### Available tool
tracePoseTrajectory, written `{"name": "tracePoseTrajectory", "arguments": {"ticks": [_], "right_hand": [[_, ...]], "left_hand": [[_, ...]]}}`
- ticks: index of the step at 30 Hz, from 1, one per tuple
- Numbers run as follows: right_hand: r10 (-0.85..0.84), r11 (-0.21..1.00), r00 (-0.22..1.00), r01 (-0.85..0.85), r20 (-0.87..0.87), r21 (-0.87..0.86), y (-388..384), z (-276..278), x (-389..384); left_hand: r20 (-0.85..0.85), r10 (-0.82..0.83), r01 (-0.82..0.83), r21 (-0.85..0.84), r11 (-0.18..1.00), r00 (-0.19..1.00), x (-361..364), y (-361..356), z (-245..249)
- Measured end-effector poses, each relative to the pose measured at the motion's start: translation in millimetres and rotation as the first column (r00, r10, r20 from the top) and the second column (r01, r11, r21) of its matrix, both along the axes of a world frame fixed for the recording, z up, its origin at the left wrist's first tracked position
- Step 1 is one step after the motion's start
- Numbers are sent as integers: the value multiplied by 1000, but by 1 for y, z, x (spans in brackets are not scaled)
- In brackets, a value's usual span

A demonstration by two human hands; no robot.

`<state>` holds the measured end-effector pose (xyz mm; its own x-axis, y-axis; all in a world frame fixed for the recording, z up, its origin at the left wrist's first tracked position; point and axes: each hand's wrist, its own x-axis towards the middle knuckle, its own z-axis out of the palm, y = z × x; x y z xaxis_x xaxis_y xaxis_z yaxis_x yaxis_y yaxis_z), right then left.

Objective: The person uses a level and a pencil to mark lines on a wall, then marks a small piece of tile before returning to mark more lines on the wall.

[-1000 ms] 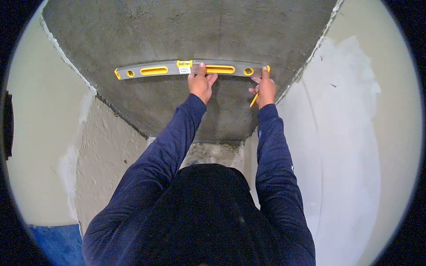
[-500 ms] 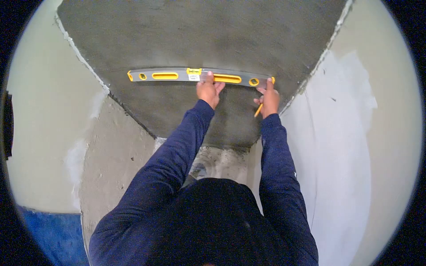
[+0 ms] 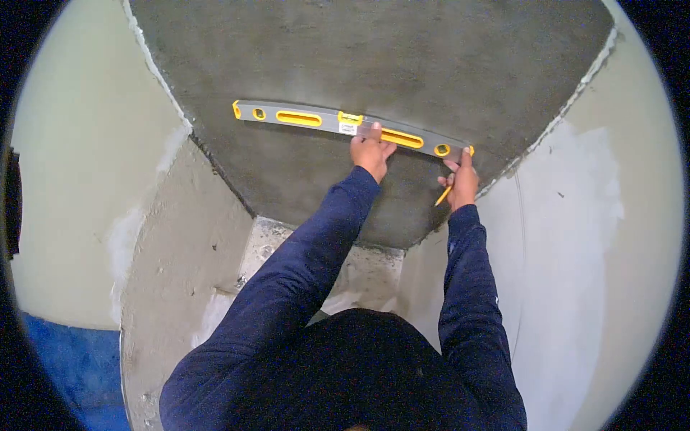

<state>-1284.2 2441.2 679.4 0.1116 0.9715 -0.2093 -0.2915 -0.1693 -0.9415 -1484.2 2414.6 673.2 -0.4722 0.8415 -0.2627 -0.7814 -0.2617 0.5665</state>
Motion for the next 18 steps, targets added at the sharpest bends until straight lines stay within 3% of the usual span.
{"name": "tracePoseTrajectory", "arguments": {"ticks": [18], "right_hand": [[-9, 1000, 999, 9, 36, 12, -4, 1, 4]], "left_hand": [[-13, -11, 11, -3, 1000, 1000, 0, 0, -3]]}}
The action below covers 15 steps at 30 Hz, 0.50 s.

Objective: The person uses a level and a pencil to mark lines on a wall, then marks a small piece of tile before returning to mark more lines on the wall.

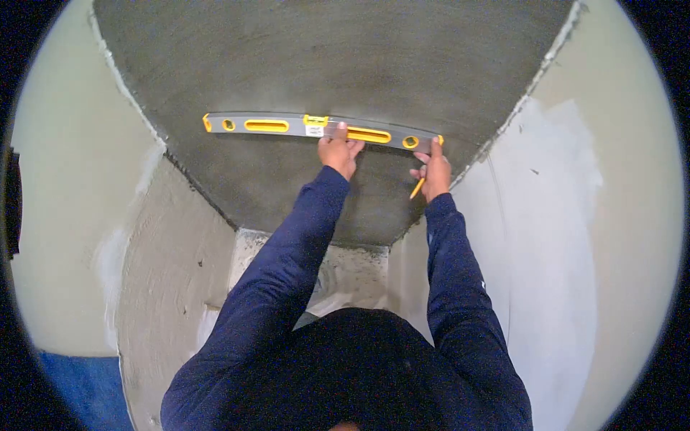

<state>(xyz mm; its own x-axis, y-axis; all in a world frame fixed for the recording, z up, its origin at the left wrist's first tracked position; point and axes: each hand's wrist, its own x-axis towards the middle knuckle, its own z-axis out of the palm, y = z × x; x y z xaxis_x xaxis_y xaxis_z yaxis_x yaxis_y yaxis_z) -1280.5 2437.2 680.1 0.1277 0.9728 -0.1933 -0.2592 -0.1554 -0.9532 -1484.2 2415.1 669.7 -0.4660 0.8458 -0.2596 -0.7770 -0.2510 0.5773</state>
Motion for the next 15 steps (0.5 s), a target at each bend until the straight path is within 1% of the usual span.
{"name": "tracePoseTrajectory", "arguments": {"ticks": [2, 3, 4, 6, 8, 12, 15], "right_hand": [[7, 1000, 1000, -7, -4, 12, 1, 0, -1], [14, 1000, 999, -13, -35, 18, 1, -2, 1], [-7, 1000, 999, 7, -36, 18, 1, -2, 2], [25, 1000, 998, -24, -54, 15, 2, -3, 2], [13, 1000, 999, -12, -48, 22, 0, -2, 3], [3, 1000, 994, -1, -111, 13, 1, -3, 6], [-18, 1000, 988, 21, -156, 18, 6, -7, 9]], "left_hand": [[-41, -6, 7, 9, 1000, 999, -2, -2, 1], [-51, 10, -10, -13, 1000, 999, -2, -1, 0], [-52, -11, 10, -13, 1000, 999, -3, 0, -2], [-15, -35, 36, 68, 997, 999, -6, 1, -7], [-30, -52, 54, 69, 996, 998, -7, 3, -9], [-55, -57, 61, 68, 996, 997, -6, 1, -6], [-65, -20, 24, 59, 998, 998, -4, -2, -2]]}}
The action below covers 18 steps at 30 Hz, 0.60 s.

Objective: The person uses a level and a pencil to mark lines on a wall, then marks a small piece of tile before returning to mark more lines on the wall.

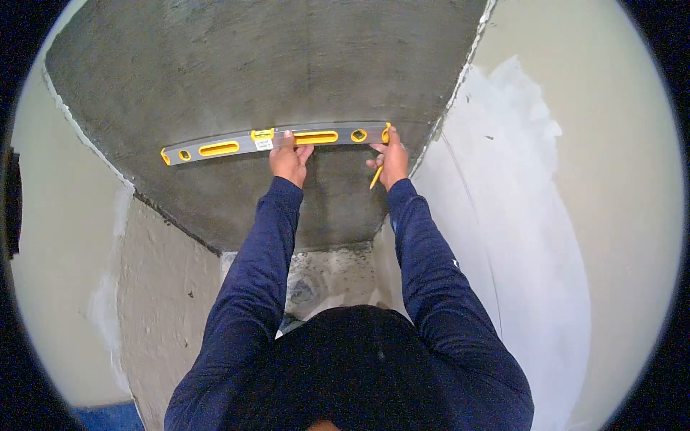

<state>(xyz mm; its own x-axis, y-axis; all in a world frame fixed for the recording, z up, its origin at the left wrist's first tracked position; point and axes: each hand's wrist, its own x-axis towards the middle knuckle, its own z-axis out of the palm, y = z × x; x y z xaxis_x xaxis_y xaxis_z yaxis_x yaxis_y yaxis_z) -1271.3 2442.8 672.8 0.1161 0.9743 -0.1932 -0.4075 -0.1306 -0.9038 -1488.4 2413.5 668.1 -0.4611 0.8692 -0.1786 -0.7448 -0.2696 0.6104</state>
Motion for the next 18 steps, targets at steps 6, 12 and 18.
{"name": "tracePoseTrajectory", "arguments": {"ticks": [6, 12, 18], "right_hand": [[-22, 1000, 997, 24, 72, -19, 1, 7, -2], [-12, 1000, 995, 12, 100, 1, 0, 9, -2], [0, 1000, 994, 1, 107, -13, 3, 5, 0]], "left_hand": [[23, -13, 12, 40, 999, 1000, -1, 0, -5], [39, 28, -27, -18, 999, 999, 1, 2, -5], [70, 34, -32, -20, 999, 997, 3, 1, -2]]}}
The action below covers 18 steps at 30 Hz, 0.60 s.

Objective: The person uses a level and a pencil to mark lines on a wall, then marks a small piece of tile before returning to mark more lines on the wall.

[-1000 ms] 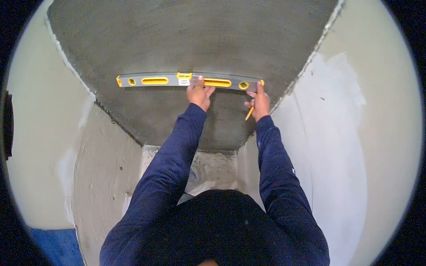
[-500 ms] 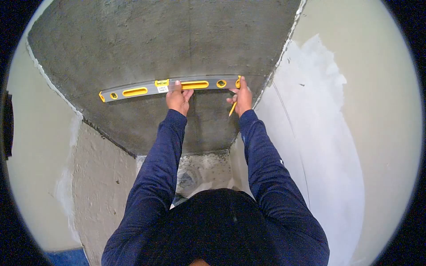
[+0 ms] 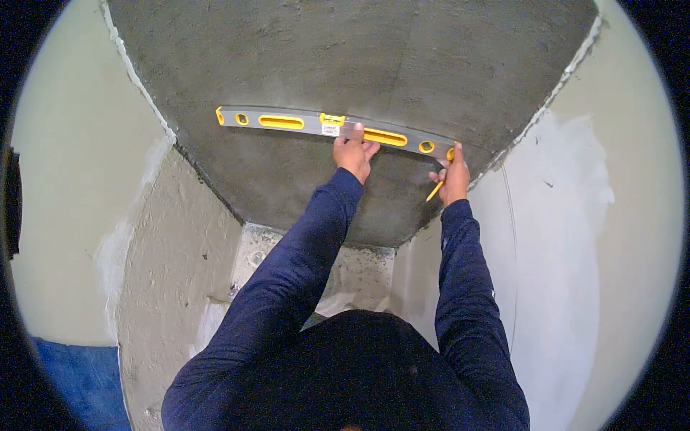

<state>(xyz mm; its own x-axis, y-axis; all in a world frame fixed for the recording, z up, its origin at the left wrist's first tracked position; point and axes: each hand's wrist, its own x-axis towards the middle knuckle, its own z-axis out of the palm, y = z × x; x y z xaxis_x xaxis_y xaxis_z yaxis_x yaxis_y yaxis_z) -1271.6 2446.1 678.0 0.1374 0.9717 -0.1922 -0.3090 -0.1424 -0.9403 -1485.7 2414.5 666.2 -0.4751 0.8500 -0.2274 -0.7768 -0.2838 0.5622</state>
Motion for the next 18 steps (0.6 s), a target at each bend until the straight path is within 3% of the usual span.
{"name": "tracePoseTrajectory", "arguments": {"ticks": [18], "right_hand": [[-20, 999, 998, 18, 57, 28, 1, 2, 1]], "left_hand": [[-23, -37, 38, 20, 999, 999, -3, 0, -5]]}}
